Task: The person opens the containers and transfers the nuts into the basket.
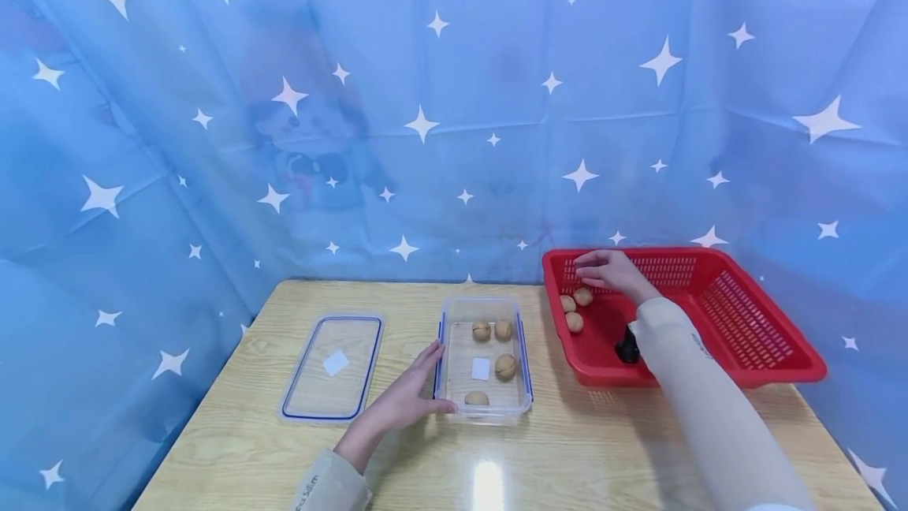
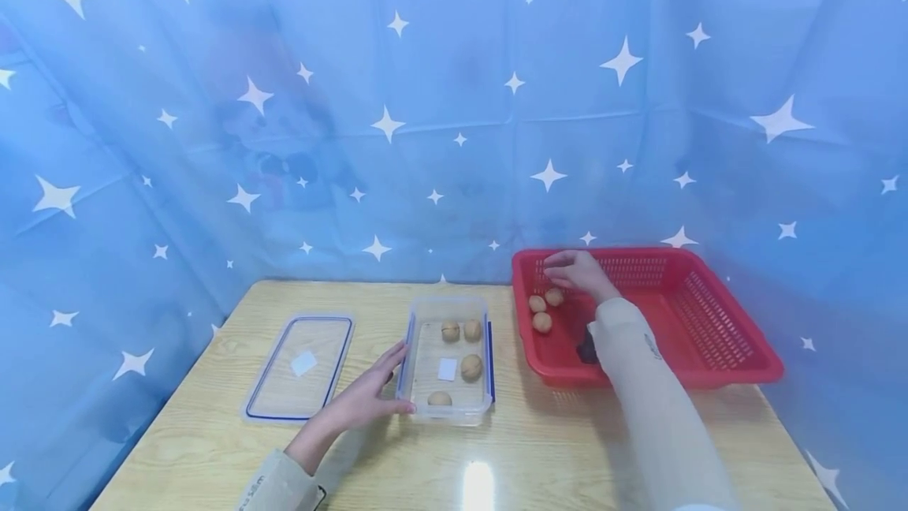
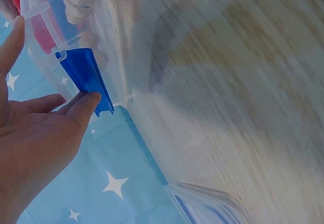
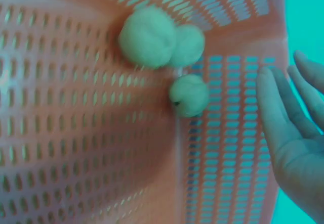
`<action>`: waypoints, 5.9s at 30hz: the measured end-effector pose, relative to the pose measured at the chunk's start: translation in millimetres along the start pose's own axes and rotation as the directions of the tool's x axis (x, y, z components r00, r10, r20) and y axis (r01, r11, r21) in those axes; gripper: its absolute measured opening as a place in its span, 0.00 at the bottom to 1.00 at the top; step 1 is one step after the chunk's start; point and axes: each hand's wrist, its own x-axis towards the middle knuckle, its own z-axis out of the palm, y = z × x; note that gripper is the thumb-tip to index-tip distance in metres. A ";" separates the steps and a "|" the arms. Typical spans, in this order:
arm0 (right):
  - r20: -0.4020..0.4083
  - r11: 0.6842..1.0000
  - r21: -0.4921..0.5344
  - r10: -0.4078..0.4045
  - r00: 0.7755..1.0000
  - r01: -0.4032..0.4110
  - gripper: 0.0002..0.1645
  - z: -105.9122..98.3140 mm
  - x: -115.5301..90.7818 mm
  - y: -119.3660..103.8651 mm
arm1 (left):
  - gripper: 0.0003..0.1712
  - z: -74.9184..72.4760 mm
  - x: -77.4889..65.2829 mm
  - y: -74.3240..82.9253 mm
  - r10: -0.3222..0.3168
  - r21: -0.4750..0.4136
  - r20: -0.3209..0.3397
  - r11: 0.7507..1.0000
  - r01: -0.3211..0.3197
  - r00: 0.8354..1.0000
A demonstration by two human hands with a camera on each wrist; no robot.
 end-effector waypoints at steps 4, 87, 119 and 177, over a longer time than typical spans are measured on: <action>-0.004 1.000 0.018 -0.019 1.000 0.019 0.31 7.2 0.5 -12.2 | 0.58 1.2 0.5 -1.1 -0.003 -0.002 0.002 1.000 0.003 1.000; 0.379 0.999 -0.026 -0.009 0.925 0.020 0.26 194.6 -3.4 -48.3 | 0.55 0.8 5.5 0.3 0.017 0.024 0.010 1.000 -0.017 1.000; 0.445 0.996 -0.072 -0.006 0.896 0.043 0.18 211.0 10.5 -34.6 | 0.57 1.9 -2.5 -1.7 0.000 0.013 0.025 1.000 -0.001 1.000; 0.277 0.983 -0.158 -0.053 0.960 0.099 0.23 103.4 3.9 -99.3 | 0.56 0.3 2.8 -0.2 -0.003 0.010 0.008 1.000 0.003 1.000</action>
